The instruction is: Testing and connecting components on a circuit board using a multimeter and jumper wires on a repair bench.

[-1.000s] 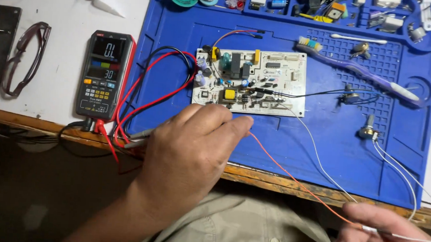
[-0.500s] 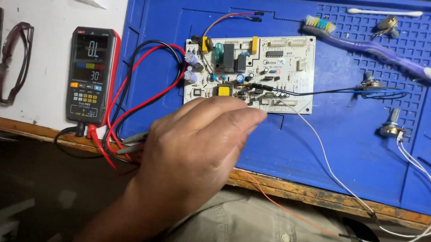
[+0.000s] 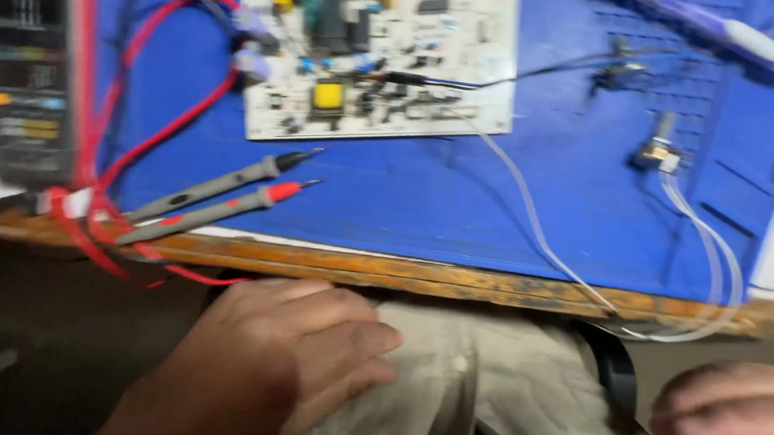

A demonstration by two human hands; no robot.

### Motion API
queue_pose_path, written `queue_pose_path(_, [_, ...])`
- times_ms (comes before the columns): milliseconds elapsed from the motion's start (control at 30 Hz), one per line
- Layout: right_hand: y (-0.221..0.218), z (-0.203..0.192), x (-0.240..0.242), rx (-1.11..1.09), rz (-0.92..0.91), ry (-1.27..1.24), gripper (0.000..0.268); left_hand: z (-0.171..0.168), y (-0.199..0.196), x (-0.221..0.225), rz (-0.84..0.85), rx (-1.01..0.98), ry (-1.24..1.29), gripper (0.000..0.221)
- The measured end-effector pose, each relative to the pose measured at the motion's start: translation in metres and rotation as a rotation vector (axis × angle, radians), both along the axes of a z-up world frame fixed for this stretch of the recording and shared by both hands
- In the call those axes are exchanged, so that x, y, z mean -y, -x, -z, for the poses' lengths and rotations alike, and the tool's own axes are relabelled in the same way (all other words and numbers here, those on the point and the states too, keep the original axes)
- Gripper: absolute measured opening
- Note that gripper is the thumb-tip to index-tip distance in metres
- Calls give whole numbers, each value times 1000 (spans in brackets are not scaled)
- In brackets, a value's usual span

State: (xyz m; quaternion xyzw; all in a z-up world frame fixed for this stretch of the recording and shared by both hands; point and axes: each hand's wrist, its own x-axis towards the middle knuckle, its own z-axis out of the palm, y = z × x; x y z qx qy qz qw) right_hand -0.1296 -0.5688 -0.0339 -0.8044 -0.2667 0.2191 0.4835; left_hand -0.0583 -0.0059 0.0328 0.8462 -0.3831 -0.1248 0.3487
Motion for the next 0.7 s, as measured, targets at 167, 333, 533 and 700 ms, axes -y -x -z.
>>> queue_pose_path(167, [32,-29,-85,-267,176,206,43,53,11,6,89,22,22,30])
queue_pose_path(333, [28,27,-125,-712,702,954,70,48,12,20,116,60,-60,28])
queue_pose_path(533, [-6,18,-205,-678,505,680,49,54,19,42,133,11,-200,30])
queue_pose_path(700, [15,2,-200,-151,337,-35,29,43,25,47,10,39,-167,51])
